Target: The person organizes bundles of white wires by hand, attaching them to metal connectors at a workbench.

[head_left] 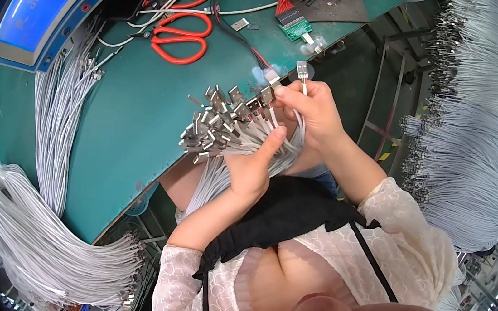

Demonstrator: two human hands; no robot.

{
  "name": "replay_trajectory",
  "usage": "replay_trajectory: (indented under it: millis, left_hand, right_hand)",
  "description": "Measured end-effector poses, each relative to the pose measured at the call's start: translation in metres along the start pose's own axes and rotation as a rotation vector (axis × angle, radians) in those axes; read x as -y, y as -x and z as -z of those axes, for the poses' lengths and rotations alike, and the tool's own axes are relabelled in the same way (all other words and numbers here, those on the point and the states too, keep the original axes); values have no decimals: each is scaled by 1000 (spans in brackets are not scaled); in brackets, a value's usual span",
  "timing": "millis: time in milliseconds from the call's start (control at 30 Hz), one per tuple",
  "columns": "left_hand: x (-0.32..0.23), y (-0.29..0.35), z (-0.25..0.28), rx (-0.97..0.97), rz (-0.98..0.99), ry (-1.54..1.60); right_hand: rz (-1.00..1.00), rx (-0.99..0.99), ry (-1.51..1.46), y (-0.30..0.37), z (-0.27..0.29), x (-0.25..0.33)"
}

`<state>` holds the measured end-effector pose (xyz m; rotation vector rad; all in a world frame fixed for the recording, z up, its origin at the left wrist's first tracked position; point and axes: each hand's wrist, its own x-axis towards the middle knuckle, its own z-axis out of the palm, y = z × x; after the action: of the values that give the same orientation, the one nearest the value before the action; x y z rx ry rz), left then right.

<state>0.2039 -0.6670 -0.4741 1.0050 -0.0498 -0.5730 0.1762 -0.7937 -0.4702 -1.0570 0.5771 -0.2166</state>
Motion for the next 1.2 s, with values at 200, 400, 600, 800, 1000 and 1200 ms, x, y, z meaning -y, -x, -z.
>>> replay_trajectory:
  millis: [200, 400, 600, 800, 1000, 1200]
  left_hand:
    - [2, -4, 6, -20, 141, 61]
    - [8, -12, 4, 61, 50, 22]
    - [4, 0, 14, 164, 102, -130]
    - [3, -1, 6, 63, 64, -112]
    - [-3, -9, -7, 7, 49, -69]
    - [0, -15, -2, 30, 37, 85]
  right_hand:
    - [38, -40, -68, -5, -7, 4]
    - [-49, 37, -42, -4, -11, 7]
    - [-9, 31, -56, 14, -10, 8]
    - [14, -18, -13, -1, -3, 6]
    - [-11, -32, -85, -1, -11, 10]
    - [-5, 51, 72, 7, -19, 13]
